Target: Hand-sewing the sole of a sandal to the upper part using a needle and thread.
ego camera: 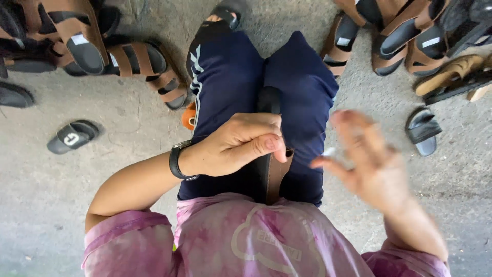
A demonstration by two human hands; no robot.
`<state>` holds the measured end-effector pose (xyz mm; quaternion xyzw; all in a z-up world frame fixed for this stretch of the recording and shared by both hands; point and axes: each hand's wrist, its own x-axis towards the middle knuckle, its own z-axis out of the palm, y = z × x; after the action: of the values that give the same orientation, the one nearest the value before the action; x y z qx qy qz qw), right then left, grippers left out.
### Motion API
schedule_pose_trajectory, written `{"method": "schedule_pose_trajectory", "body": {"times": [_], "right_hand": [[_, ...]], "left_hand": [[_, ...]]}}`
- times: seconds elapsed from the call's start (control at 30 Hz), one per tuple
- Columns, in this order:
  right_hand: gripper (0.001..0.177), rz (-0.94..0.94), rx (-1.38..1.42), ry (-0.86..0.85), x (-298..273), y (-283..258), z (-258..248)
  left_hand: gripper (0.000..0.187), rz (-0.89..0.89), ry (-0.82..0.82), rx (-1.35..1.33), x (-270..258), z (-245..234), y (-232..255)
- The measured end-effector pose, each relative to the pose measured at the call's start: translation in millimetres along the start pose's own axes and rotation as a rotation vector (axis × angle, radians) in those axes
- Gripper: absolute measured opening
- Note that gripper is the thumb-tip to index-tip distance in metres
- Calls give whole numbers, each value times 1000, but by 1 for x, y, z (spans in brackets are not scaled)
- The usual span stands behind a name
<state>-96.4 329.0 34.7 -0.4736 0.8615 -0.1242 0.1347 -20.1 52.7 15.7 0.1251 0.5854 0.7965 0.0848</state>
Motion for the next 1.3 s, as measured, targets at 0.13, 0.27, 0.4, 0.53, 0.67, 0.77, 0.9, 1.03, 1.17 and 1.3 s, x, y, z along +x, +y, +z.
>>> {"method": "schedule_pose_trajectory", "body": {"times": [0.13, 0.27, 0.4, 0.53, 0.67, 0.77, 0.9, 1.03, 1.17, 1.3], "right_hand": [[22, -137, 229, 265, 12, -37, 38], [16, -148, 520, 233, 7, -41, 29], [31, -31, 625, 167, -5, -40, 23], [29, 31, 835, 106, 1, -36, 16], [29, 39, 999, 63, 21, -23, 36], [29, 26, 1045, 115, 32, -19, 49], [31, -40, 691, 76, 20, -13, 36], [34, -160, 254, 124, 8, -15, 38], [37, -232, 199, 114, 17, -21, 27], [43, -261, 45, 108, 20, -22, 23]], "left_hand": [[36, 75, 45, -65, 0, 10, 4], [40, 98, 95, 2, -15, 12, 4], [42, 69, 139, -19, -17, 13, -7], [43, 88, 187, -2, 0, 9, -18], [38, -83, 408, -122, 16, -10, -55], [50, -43, 486, -453, 31, -35, -56], [35, -60, 402, 36, 14, -69, -22], [9, 95, 349, 1361, -18, -68, 3], [63, -203, 161, 840, -39, -1, -7], [65, -120, 213, 744, -49, 17, -29]]}}
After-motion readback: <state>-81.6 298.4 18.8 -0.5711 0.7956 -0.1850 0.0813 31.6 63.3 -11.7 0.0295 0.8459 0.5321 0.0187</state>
